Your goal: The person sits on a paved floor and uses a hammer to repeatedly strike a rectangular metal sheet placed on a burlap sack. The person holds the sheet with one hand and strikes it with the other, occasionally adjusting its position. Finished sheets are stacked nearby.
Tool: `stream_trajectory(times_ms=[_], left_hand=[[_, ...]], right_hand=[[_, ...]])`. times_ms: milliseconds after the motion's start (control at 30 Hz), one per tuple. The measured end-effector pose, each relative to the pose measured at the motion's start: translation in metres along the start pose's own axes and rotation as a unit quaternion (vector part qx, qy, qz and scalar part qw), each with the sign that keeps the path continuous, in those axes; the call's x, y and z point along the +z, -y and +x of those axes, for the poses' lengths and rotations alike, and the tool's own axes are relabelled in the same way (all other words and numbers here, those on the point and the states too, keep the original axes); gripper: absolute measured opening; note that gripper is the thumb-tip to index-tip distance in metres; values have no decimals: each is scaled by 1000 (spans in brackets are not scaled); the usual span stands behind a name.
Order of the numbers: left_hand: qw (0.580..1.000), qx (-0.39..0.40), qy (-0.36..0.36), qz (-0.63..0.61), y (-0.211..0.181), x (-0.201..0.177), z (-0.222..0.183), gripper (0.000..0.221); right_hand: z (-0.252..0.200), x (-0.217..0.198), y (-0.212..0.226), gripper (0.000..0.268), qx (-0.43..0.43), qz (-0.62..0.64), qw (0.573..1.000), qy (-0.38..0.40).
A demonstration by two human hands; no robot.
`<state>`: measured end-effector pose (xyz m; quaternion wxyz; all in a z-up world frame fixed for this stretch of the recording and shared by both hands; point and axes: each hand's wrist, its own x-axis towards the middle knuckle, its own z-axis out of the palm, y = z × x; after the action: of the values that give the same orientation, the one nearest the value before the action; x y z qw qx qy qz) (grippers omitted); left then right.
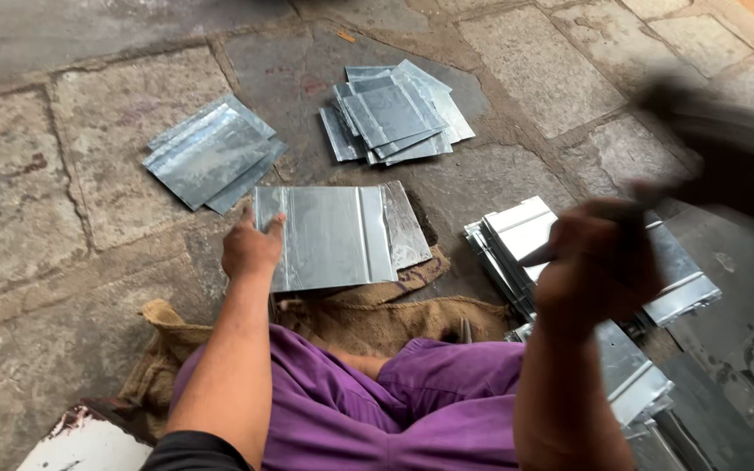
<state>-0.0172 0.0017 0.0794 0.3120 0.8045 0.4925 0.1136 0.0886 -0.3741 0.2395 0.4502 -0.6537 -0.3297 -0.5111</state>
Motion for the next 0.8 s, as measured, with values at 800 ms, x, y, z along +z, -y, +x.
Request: stream_trajectory(times_ms=[800], left_hand=[[997,25,-14,69,11,18,6,93]], right_hand=[[-82,53,-9,16,156,237,958,39]])
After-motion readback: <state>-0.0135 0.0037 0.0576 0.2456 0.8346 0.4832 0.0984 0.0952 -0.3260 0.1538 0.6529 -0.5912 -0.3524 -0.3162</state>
